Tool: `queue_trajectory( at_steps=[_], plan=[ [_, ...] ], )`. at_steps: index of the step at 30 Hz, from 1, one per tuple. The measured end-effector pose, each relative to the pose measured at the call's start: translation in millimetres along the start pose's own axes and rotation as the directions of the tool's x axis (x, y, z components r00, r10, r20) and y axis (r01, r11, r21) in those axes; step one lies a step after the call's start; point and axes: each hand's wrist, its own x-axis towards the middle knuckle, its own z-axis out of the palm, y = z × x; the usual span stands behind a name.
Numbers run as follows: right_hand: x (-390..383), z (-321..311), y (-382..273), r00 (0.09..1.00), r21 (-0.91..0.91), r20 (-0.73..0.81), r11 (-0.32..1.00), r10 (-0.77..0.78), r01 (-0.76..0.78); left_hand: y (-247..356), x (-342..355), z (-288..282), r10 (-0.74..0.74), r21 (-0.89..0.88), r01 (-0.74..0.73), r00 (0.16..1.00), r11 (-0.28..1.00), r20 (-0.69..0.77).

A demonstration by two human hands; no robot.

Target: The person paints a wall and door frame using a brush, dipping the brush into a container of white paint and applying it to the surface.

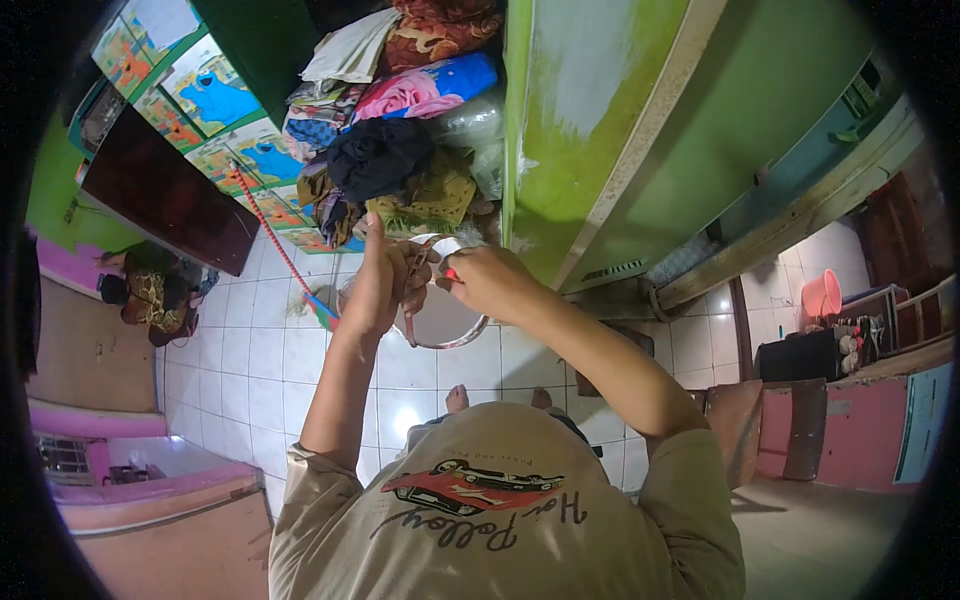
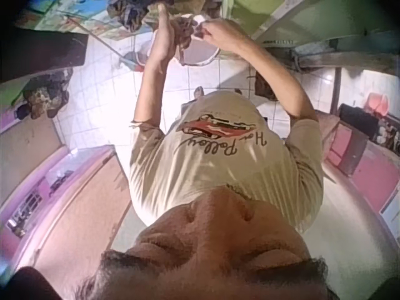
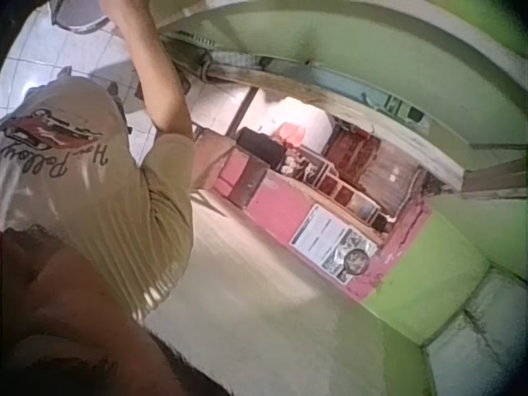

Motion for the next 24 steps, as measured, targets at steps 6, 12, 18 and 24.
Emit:
queue_trajectory(
  at_steps=[6, 12, 18, 24],
  plan=[
    [32.8, 59.4, 15.0, 0.956, -0.235, 0.266, 0.970, 0.128, -0.064, 2.3, -6.7, 0.1, 0.004, -0.031, -0.003, 0.999, 1.000, 0.033],
    [45.3, 79.9, 19.1, 0.914, -0.118, 0.406, 0.990, -0.022, 0.076, 1.4, -14.7, -1.4, -0.019, -0.036, 0.019, 1.000, 0.999, 0.016],
    [39.8, 92.8, 39.8, 0.952, -0.182, 0.297, 0.974, -0.077, 0.136, 3.6, -14.2, 8.4, 0.008, -0.021, -0.008, 0.999, 1.000, 0.032],
    [15.0, 16.6, -18.8, 0.969, -0.068, 0.073, 0.970, 0.237, -0.232, -0.5, -15.0, -4.8, 0.032, -0.054, -0.032, 0.999, 0.998, 0.009]
  ],
)
